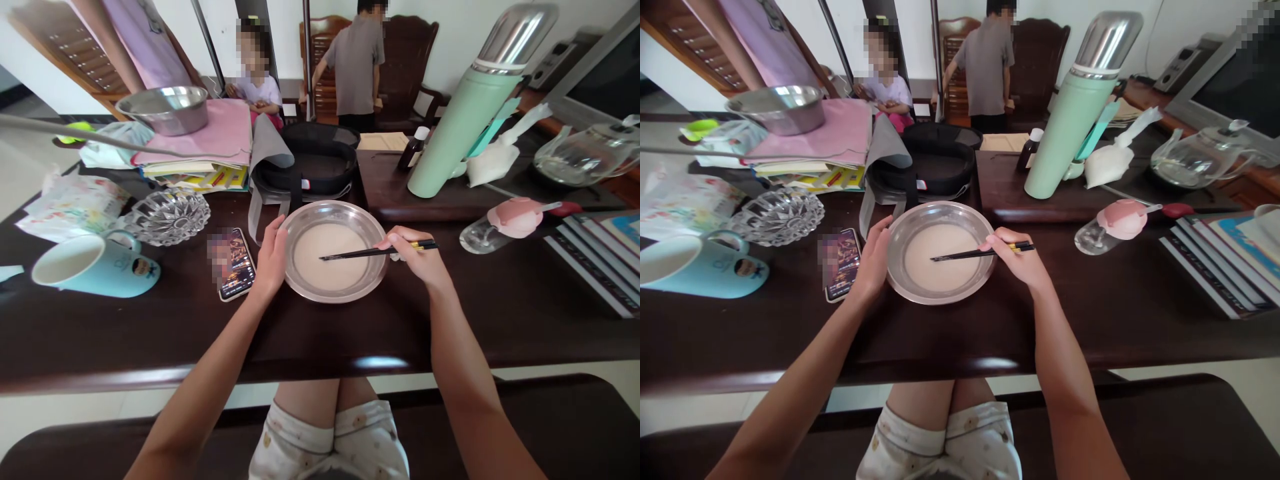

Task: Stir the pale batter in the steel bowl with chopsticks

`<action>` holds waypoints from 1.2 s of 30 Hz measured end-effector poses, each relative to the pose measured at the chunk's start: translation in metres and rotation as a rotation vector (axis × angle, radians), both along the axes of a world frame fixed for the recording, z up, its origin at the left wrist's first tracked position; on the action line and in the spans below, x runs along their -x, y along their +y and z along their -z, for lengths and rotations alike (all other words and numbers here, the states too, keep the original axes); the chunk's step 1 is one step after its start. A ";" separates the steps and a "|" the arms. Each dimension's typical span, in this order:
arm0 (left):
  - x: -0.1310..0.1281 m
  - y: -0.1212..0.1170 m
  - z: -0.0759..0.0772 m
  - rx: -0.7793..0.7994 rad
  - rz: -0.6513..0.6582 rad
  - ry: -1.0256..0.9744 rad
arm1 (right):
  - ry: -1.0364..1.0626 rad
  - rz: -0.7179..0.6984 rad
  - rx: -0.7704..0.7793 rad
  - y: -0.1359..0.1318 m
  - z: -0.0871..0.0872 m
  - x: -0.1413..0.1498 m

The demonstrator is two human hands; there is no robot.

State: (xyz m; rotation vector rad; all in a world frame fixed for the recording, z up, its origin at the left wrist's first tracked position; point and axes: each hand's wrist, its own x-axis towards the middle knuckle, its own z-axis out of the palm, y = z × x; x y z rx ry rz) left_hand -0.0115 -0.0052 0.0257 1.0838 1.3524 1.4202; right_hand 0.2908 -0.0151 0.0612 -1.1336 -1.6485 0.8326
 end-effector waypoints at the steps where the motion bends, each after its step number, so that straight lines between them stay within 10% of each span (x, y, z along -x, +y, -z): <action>1: 0.000 -0.007 -0.002 -0.024 0.003 0.079 | -0.003 -0.010 -0.004 0.000 0.000 0.000; 14: 0.014 -0.050 -0.022 0.030 0.054 0.711 | -0.002 0.044 0.027 -0.001 -0.002 -0.006; 36: 0.003 0.004 -0.016 0.035 0.142 0.517 | -0.006 -0.014 -0.021 0.000 -0.001 0.000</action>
